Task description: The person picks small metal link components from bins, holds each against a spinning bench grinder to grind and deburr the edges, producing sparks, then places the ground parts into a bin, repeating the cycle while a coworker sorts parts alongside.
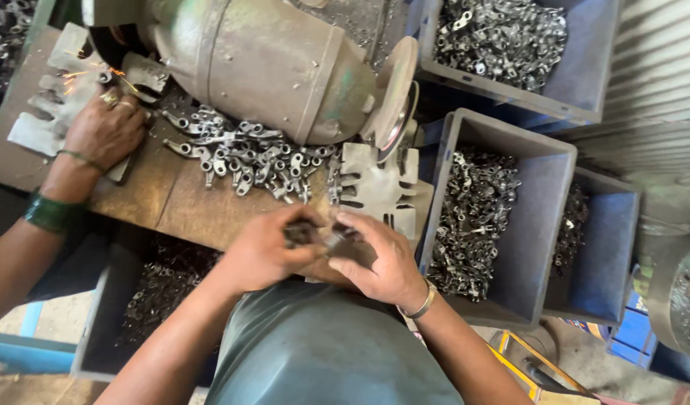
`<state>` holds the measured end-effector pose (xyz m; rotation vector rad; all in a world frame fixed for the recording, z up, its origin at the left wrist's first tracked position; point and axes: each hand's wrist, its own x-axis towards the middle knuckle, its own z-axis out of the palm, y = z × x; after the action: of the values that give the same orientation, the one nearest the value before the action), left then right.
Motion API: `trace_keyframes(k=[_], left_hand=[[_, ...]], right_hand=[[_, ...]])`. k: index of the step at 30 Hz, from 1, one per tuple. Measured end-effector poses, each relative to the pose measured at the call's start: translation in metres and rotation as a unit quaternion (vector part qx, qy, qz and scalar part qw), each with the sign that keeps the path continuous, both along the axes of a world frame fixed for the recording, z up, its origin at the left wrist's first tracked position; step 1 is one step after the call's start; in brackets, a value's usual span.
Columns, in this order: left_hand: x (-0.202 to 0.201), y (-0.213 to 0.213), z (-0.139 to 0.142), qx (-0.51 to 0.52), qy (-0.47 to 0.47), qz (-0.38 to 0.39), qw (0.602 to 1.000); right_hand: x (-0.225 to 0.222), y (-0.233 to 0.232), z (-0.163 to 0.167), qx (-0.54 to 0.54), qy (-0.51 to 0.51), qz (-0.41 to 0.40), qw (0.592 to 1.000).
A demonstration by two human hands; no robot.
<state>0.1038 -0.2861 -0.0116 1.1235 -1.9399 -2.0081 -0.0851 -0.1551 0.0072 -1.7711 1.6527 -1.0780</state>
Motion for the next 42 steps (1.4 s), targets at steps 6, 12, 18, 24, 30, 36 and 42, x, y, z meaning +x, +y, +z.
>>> trace_keyframes(k=[6,12,18,24,30,36,42], left_hand=[[-0.033,0.008,-0.011,0.03,0.068,0.035,0.997],[-0.048,0.01,-0.025,-0.095,-0.006,0.109,0.99],[-0.036,0.03,-0.037,-0.149,-0.035,0.049,0.987],[-0.034,0.038,-0.037,-0.102,-0.044,0.039,0.993],[-0.028,0.035,-0.036,-0.097,-0.044,0.049,0.993],[-0.033,0.04,-0.044,-0.112,-0.043,0.043,0.992],[-0.039,0.041,-0.042,-0.1,-0.041,0.056,0.993]], right_hand=[[-0.015,0.003,-0.01,0.077,0.041,-0.083,0.993],[-0.041,-0.012,-0.042,-0.031,0.264,-0.239,0.934],[-0.053,-0.022,-0.065,0.004,0.209,-0.288,0.935],[-0.059,-0.034,-0.072,-0.081,0.278,-0.287,0.913],[-0.06,-0.04,-0.075,-0.061,0.28,-0.307,0.907],[-0.062,-0.037,-0.082,-0.029,0.251,-0.318,0.914],[-0.058,-0.025,-0.069,0.008,0.252,-0.286,0.925]])
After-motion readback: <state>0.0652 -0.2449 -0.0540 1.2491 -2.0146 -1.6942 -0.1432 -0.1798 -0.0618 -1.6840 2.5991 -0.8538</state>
